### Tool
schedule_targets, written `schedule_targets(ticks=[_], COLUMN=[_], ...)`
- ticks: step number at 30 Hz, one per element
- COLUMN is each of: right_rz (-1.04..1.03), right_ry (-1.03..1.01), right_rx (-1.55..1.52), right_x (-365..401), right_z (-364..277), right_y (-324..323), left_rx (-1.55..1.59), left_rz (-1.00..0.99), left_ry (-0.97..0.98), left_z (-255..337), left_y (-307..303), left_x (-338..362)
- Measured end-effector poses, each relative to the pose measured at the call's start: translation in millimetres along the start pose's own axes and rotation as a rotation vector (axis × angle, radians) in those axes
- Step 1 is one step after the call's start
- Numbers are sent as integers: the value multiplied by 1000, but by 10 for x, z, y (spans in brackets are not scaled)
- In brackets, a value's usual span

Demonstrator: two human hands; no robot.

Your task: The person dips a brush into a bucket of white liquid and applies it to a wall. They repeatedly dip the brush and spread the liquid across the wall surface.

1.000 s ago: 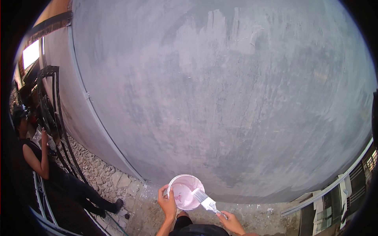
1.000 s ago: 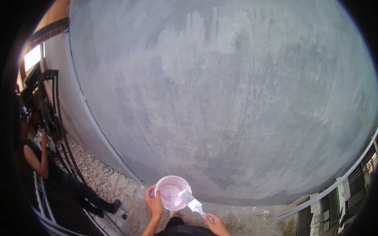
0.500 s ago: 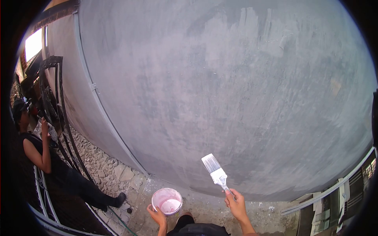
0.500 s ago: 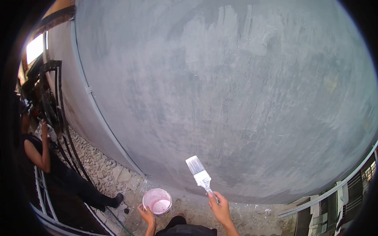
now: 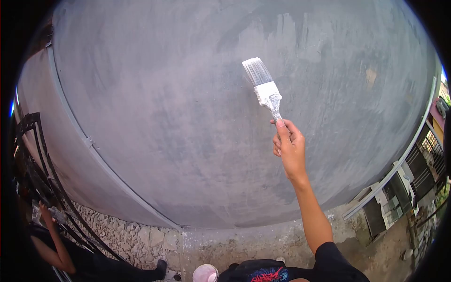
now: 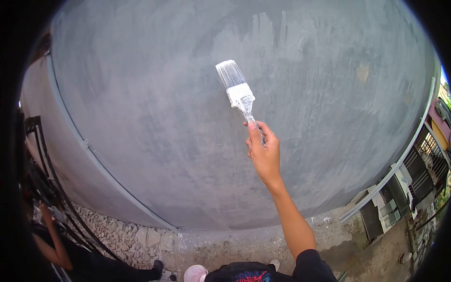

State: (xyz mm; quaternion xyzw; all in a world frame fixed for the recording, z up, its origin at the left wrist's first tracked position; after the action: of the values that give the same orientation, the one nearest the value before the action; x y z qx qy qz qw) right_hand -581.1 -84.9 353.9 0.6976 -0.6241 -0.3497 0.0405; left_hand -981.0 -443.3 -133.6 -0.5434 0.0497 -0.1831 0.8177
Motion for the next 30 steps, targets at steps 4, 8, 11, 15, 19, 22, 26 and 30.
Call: schedule_targets(ticks=[4,8,11,15,19,22,26,30], right_rz=[113,375,480,561,596,424,229,106], right_ry=[144,359,540,764,764,565,222,-46], right_rx=[96,116,48,16,40,24,-36,13], right_x=[147,1081,1643,1994,1828,1311,619,132], right_z=[861,1933,2452,2707,2523,1855,695,-150], right_y=[-328,-826,-1125,-1452,-1424,-941,-144,351], left_rx=[-61,-86,-108,-118,-133,-144,-193,-247], left_rz=[-7,-9,4,24,38,47,57,68], left_ry=[62,97,130,165,180,191,209,263], left_z=[-233,-292,-413,-520,-643,-684,-828,-850], left_y=[-213,-649,-849,-1253,-1524,-1637,-1769,-1996], left_x=[-573,-982,-1244,-1602,-1835,-1969,-2065,-2317])
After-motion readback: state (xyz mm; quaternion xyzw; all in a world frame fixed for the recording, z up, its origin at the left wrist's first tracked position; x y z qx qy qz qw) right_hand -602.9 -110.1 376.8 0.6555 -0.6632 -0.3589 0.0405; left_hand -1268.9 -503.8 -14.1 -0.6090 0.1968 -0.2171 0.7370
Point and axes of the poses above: each hand's wrist, its own x-axis away from the middle knuckle, its own y-axis out of the palm, z = x × y, the point moved 3 cm from there along -x, towards the middle knuckle, and after that the axes turned 15 degrees about -x, right-handed, at the moved point
